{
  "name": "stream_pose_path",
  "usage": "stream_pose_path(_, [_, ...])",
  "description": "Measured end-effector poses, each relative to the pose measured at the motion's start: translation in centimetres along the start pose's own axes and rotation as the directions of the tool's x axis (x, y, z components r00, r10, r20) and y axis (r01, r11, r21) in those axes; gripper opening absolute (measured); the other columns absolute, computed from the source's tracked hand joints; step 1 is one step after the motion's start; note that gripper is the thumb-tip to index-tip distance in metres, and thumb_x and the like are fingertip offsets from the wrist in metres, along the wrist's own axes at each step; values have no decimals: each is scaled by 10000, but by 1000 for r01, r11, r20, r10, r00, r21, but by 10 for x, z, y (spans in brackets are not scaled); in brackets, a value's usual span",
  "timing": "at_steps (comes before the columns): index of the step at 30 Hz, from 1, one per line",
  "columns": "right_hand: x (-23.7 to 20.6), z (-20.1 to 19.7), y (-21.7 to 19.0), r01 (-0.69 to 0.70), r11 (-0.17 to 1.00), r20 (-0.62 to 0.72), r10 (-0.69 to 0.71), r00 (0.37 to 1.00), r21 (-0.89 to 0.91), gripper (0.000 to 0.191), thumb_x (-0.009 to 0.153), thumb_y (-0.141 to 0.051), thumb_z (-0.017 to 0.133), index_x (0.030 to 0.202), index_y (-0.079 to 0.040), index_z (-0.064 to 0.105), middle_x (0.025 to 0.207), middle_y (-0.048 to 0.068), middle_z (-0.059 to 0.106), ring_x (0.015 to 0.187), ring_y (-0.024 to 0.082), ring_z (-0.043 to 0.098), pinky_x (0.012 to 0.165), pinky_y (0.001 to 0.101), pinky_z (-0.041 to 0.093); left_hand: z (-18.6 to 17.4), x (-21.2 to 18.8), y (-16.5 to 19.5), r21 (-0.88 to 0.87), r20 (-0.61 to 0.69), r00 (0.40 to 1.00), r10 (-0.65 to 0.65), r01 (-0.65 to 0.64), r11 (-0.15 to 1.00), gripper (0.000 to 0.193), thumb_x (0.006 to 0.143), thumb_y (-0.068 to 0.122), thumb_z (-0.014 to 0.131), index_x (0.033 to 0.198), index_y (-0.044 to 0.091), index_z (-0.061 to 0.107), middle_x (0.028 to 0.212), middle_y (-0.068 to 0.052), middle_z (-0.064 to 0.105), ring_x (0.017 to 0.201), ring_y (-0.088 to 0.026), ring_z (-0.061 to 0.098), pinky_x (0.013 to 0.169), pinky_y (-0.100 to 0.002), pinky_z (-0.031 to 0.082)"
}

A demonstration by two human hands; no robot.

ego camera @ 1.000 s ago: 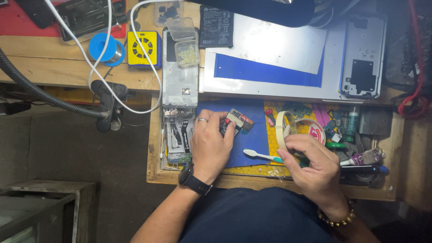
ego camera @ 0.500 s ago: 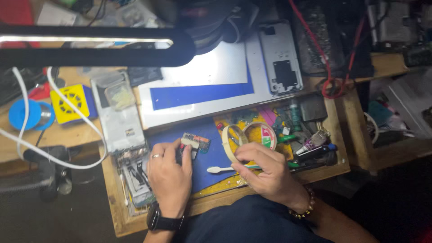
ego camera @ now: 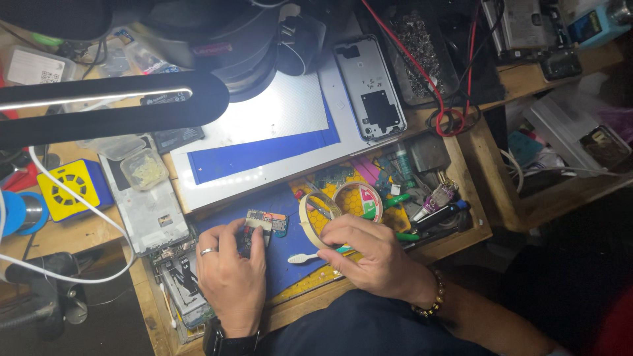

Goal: The person works on a small circuit board at a cluttered workbench. They use a soldering iron to work on the board, then apply a strip of masking tape to it. The person also handles a roll of tape and a toothbrush during the process.

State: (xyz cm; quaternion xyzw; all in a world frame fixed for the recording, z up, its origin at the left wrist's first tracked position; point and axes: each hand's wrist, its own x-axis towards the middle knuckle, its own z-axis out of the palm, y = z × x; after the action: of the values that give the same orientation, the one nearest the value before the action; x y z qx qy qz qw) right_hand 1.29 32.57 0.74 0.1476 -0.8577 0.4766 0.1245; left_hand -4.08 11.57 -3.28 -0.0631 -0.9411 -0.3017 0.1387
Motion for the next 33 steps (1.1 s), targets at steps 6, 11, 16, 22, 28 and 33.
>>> stream_pose_path(6, [0, 2, 1, 1, 1000, -2, -1, 1000, 21, 178, 879, -18, 798, 986, 4, 657, 987, 97, 705, 900, 196, 734, 764, 287, 594, 2, 0, -3, -22, -14, 1000, 1, -1, 1000, 248, 838, 159, 822, 1041, 57, 722, 999, -110, 636, 907, -308, 629, 777, -430, 493])
stream_pose_path(11, [0, 0, 3, 0, 1000, -5, 0, 1000, 30, 174, 883, -16, 797, 983, 3, 656, 978, 93, 703, 891, 192, 732, 759, 285, 594, 2, 0, 0, -23, -37, 999, 10, -11, 1000, 234, 843, 156, 814, 1037, 61, 725, 1003, -114, 633, 933, -312, 630, 794, -429, 497])
stream_pose_path(16, [-3, 2, 4, -18, 999, -5, 18, 1000, 42, 166, 881, -10, 797, 969, -1, 657, 961, 89, 707, 867, 183, 734, 730, 279, 586, -4, -4, 4, -72, -51, 998, 39, -43, 996, 205, 854, 109, 780, 1043, 52, 726, 1002, -121, 632, 921, -299, 623, 794, -416, 503])
stream_pose_path(22, [-2, 4, 3, 17, 999, -23, -17, 1000, 29, 193, 866, -8, 805, 987, -2, 655, 974, 96, 711, 880, 202, 737, 746, 290, 583, -18, -12, 10, -481, 175, 980, -97, 171, 860, 207, 842, 83, 773, 1047, 68, 744, 1012, -73, 682, 792, -164, 687, 701, -279, 559])
stream_pose_path(28, [-1, 10, -5, 61, 998, 15, -61, 998, 10, 206, 840, 1, 788, 991, -12, 648, 988, 106, 712, 909, 225, 739, 780, 310, 588, -34, -13, 16, -715, 295, 955, 36, 195, 672, 514, 807, 84, 813, 1284, 12, 636, 1205, -105, 694, 1013, -186, 691, 857, -301, 543])
stream_pose_path(33, [-2, 13, -8, 90, 995, 80, -93, 992, 45, 231, 817, -3, 792, 1008, -19, 663, 1014, 122, 717, 905, 226, 744, 764, 305, 594, -43, -9, 18, -688, 252, 954, 162, 59, 724, 632, 753, 126, 863, 1317, 13, 601, 1295, -122, 650, 1124, -237, 673, 933, -337, 532])
